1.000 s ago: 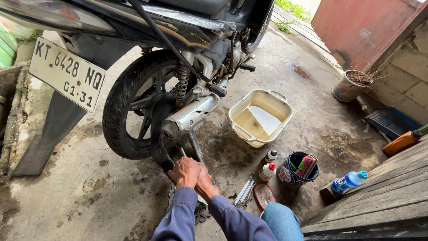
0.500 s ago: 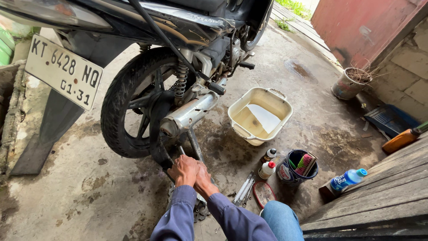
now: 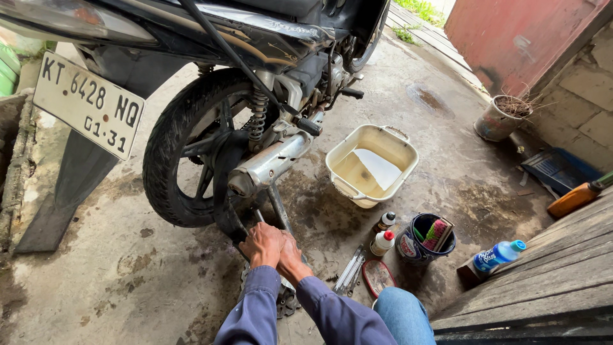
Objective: The person sits on the floor beside a parked motorcycle and works on the rear wheel and swingarm area using a wrench, repeatedly turning a fastener. They briefly pick up a small bottle and apply liquid to the area, then resume turning the wrench by hand.
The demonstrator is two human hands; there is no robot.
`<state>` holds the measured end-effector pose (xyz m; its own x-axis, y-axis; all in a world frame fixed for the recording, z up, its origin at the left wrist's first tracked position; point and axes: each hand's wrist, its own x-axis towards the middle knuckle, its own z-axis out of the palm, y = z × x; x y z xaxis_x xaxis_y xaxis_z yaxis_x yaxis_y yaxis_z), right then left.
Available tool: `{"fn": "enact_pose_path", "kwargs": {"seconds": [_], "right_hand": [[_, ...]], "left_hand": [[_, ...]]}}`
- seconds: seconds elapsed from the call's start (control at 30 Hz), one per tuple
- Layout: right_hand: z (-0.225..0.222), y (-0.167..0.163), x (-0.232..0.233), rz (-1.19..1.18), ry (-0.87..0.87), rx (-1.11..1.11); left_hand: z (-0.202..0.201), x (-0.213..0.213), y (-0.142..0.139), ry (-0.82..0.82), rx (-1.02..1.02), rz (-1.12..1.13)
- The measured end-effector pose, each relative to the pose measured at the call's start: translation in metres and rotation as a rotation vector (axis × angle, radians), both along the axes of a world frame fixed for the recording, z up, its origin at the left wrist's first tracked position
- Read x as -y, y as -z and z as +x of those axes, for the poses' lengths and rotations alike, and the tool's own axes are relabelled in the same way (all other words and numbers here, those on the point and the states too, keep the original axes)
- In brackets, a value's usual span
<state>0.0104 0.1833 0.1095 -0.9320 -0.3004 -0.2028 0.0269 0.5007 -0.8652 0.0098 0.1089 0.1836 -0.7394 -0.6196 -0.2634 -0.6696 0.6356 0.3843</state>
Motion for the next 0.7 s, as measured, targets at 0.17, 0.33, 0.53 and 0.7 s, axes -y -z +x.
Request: {"fn": "enact_pose_path", "kwargs": {"seconds": [0.17,0.33,0.53,0.7], "right_hand": [[0.000,-0.009,-0.001,0.056,-0.009,0.020],[0.000,-0.005,0.000,0.019,-0.044,-0.031],[0.000,0.006,0.002,-0.063,-0.026,0.007],[-0.003,0.012,0.002,-0.003,-0.053,-0.019]], "left_hand": [[-0.002,-0.001,-0.005,0.000,0.062,0.042],[-0.001,0.000,-0.005,0.004,0.040,0.029],[-0.002,0.004,0.006,0.019,0.052,-0.023],[-0.001,0.007,0.016,0.025,-0.018,-0.005]]}}
